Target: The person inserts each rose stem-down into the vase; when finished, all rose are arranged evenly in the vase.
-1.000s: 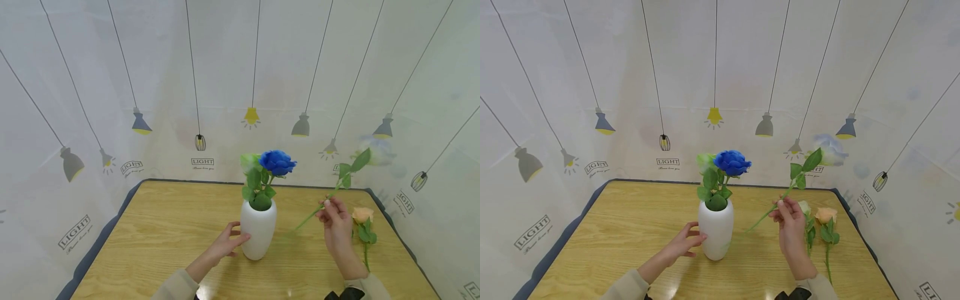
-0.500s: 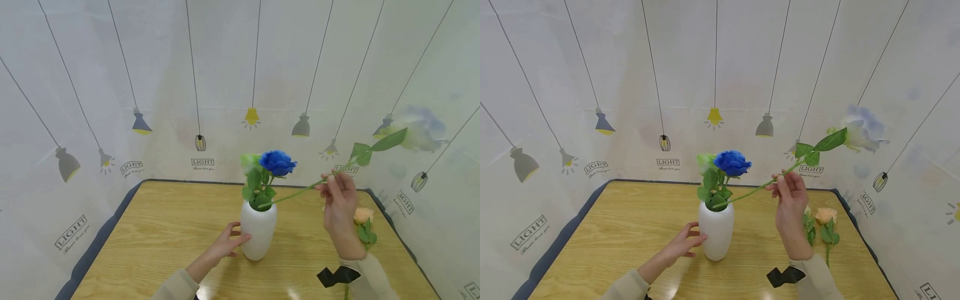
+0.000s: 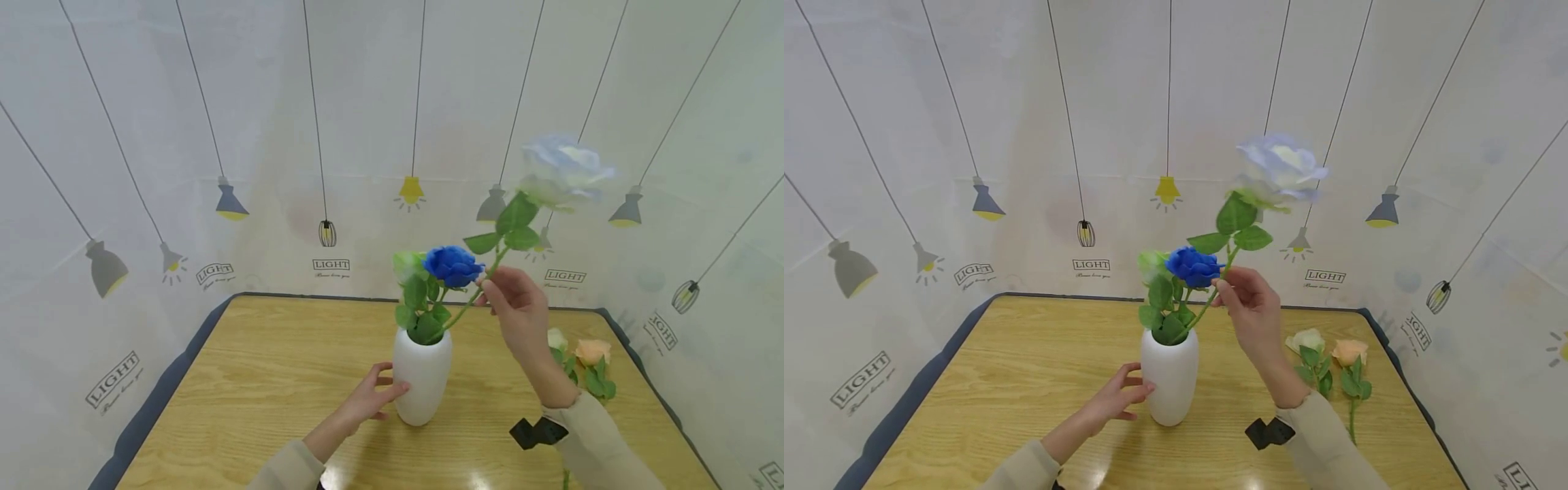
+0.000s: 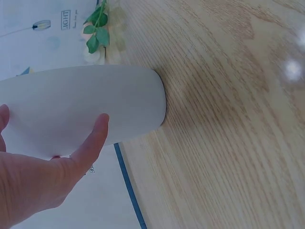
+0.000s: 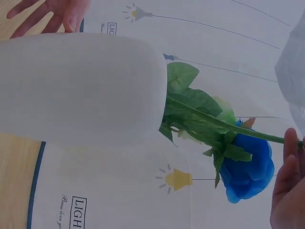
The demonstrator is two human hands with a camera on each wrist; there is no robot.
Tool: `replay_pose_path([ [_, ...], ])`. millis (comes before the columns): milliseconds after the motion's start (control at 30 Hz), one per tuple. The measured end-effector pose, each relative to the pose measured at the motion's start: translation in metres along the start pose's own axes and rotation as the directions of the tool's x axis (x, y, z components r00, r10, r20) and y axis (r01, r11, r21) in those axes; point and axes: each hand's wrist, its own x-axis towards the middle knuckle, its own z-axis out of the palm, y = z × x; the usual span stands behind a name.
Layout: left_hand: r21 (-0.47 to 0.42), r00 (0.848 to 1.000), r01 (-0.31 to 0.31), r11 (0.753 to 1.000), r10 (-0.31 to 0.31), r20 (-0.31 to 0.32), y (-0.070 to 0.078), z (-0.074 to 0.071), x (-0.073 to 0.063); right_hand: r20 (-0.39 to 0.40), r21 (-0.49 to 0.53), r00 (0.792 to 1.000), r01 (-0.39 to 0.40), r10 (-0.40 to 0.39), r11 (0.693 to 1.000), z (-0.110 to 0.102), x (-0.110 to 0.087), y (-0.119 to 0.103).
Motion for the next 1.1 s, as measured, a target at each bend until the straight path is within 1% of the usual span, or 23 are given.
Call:
replay_pose_path([
  [100, 0.001, 1.0, 0.003, 1.0, -0.003, -0.004, -0.001, 0.0, 0.0, 0.09, -0.137, 0.994, -0.049, 0.062, 0.989, 0.013, 0.005, -0.009],
  [200, 0.004, 1.0, 0.01, 1.0, -0.01, -0.005, -0.003, 0.0, 0.002, 0.157, -0.27, 0.978, -0.091, 0.137, 0.958, 0.023, 0.008, -0.013],
  [233, 0.005, 1.0, 0.012, 1.0, -0.012, -0.004, -0.003, 0.0, 0.002, 0.18, -0.317, 0.971, -0.093, 0.156, 0.944, 0.025, 0.009, -0.012],
  [300, 0.008, 1.0, 0.016, 1.0, -0.016, -0.001, -0.004, 0.0, 0.003, 0.236, -0.388, 0.955, -0.075, 0.178, 0.919, 0.028, 0.009, -0.005],
  [367, 0.009, 1.0, 0.019, 1.0, -0.019, 0.003, -0.005, 0.0, 0.003, 0.298, -0.436, 0.935, -0.046, 0.193, 0.899, 0.029, 0.008, 0.003],
  [433, 0.012, 1.0, 0.02, 1.0, -0.02, 0.007, -0.005, 0.0, 0.003, 0.352, -0.461, 0.916, -0.007, 0.19, 0.887, 0.031, 0.007, 0.012],
  [500, 0.012, 1.0, 0.018, 1.0, -0.018, 0.01, -0.006, 0.0, 0.003, 0.391, -0.488, 0.897, 0.014, 0.204, 0.873, 0.033, 0.004, 0.018],
  [600, 0.013, 1.0, 0.005, 1.0, -0.005, 0.01, -0.005, -0.001, 0.003, 0.415, -0.545, 0.88, 0.04, 0.229, 0.838, 0.036, 0.0, 0.023],
  [633, 0.011, 1.0, -0.001, 1.0, 0.001, 0.011, -0.005, 0.0, 0.003, 0.417, -0.569, 0.875, 0.042, 0.244, 0.821, 0.037, -0.001, 0.025],
  [767, 0.01, 1.0, -0.016, 1.0, 0.016, 0.011, -0.003, 0.0, 0.002, 0.402, -0.641, 0.869, 0.041, 0.289, 0.767, 0.041, -0.006, 0.03],
  [867, 0.012, 1.0, -0.018, 1.0, 0.018, 0.012, -0.003, 0.0, 0.001, 0.393, -0.692, 0.858, 0.039, 0.331, 0.721, 0.043, -0.009, 0.034],
  [1000, 0.013, 1.0, -0.017, 1.0, 0.017, 0.016, -0.004, -0.001, 0.002, 0.404, -0.742, 0.838, 0.065, 0.368, 0.667, 0.045, -0.013, 0.037],
  [1100, 0.011, 1.0, -0.016, 1.0, 0.015, 0.018, -0.004, -0.001, 0.003, 0.42, -0.77, 0.819, 0.093, 0.391, 0.631, 0.046, -0.016, 0.037],
])
